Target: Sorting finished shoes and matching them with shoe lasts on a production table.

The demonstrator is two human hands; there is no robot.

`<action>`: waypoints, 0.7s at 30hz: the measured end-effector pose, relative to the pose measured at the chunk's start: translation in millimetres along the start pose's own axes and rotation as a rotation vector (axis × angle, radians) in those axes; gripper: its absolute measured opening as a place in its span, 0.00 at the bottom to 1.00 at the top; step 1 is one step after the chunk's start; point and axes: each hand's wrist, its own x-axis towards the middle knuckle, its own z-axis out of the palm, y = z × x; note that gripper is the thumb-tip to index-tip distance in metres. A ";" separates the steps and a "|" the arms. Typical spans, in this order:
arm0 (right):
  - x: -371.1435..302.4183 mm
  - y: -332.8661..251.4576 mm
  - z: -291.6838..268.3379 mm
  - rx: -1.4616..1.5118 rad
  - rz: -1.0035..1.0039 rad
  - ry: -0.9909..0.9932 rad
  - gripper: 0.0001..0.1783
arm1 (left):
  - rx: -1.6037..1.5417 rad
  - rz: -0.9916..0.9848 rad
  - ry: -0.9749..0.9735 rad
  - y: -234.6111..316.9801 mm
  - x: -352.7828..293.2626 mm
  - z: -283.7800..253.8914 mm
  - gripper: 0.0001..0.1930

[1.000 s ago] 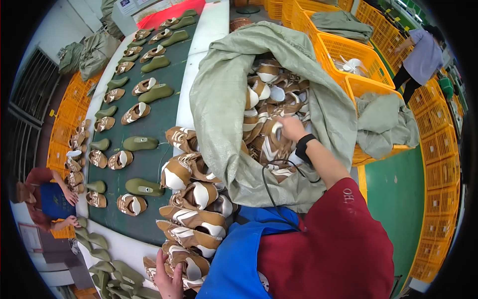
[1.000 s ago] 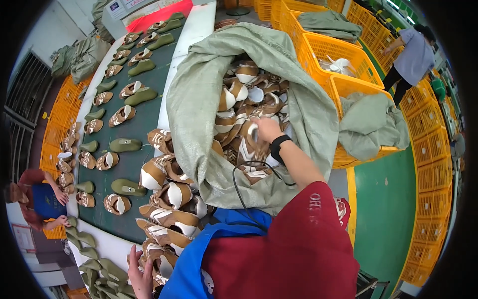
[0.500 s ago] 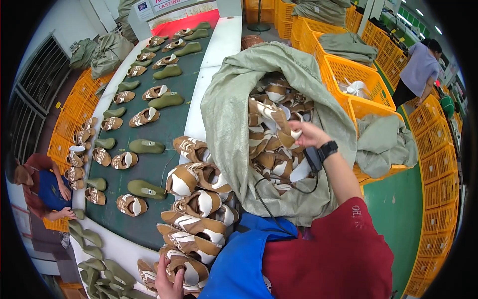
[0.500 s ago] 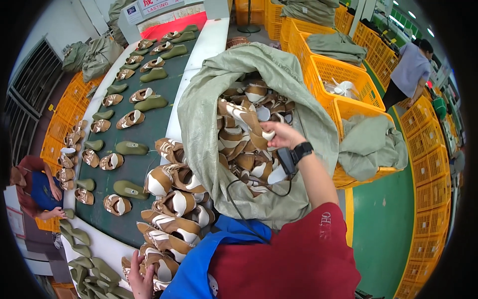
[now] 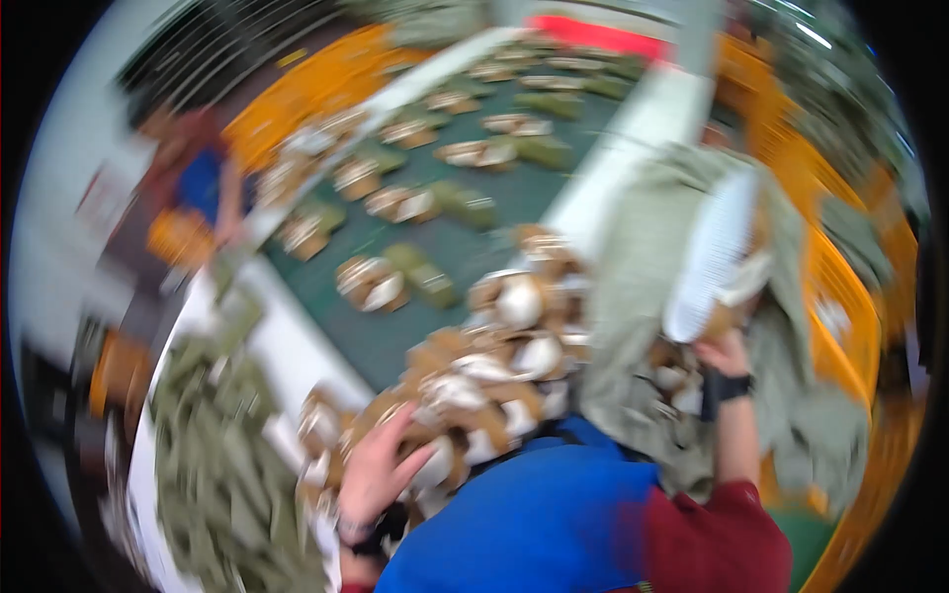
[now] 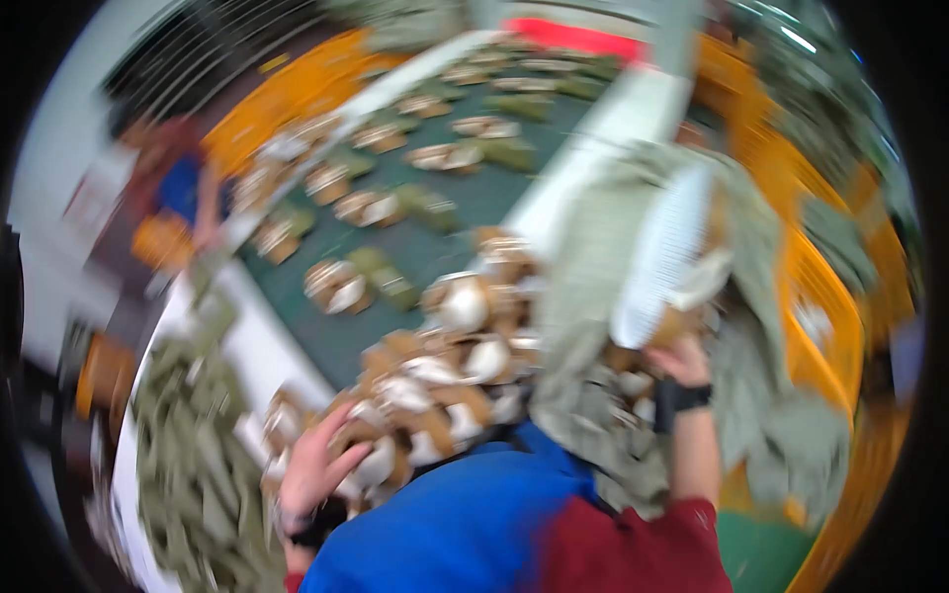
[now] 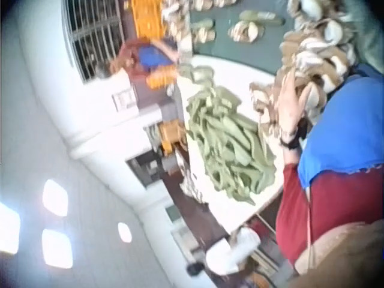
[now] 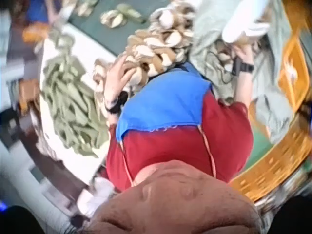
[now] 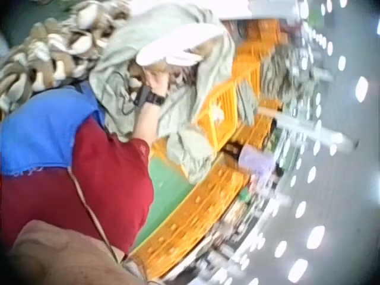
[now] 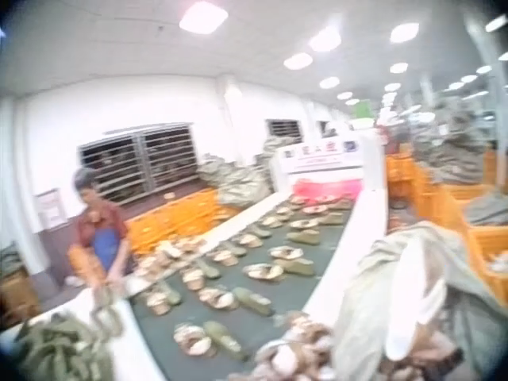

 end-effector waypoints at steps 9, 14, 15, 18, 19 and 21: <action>84.7 51.1 59.1 0.082 0.550 0.238 0.13 | 0.129 -0.723 0.261 -207.9 -94.6 -35.7 0.34; 88.4 53.0 67.0 0.142 0.517 0.173 0.10 | 0.088 -0.932 0.051 -269.1 -101.7 -23.3 0.39; 90.2 58.0 60.3 0.126 0.513 0.192 0.10 | 0.087 -0.939 0.059 -277.5 -99.1 -22.8 0.39; 93.3 65.1 49.3 0.098 0.520 0.215 0.08 | -0.018 -0.935 0.017 -300.1 -91.0 -19.0 0.40; 84.7 58.9 47.3 0.113 0.523 0.225 0.08 | -0.019 -0.925 0.004 -301.4 -85.8 -20.1 0.40; 102.1 85.8 30.9 0.056 0.468 0.186 0.08 | -0.050 -0.917 -0.041 -305.7 -80.1 -29.6 0.39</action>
